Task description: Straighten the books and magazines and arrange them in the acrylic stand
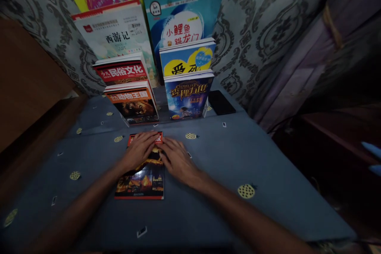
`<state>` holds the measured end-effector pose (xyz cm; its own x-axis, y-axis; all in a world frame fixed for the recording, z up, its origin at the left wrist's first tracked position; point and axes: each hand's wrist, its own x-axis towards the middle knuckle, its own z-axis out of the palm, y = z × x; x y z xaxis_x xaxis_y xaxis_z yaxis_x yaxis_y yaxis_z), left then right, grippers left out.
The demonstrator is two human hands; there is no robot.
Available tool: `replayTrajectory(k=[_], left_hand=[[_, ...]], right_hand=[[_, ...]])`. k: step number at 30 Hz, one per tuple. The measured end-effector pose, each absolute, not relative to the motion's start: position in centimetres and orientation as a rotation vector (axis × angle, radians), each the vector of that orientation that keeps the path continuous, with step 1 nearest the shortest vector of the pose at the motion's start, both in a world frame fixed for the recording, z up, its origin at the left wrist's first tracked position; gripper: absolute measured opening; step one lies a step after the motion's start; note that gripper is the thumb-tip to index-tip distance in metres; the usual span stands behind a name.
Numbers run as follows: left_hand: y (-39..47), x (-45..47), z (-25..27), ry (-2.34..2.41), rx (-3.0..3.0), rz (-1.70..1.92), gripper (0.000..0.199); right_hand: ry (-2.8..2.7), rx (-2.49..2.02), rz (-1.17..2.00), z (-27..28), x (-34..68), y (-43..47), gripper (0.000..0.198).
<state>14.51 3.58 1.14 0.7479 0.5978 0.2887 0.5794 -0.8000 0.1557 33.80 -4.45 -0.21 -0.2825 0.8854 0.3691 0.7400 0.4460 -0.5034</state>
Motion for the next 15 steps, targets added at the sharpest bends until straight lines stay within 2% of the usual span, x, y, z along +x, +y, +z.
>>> replayTrajectory(k=[15], left_hand=[[4.6,13.4,-0.2,1.104,2.65,0.644,0.046]], right_hand=[[-2.293,-1.429,0.205,-0.1,31.4,-0.5,0.047]])
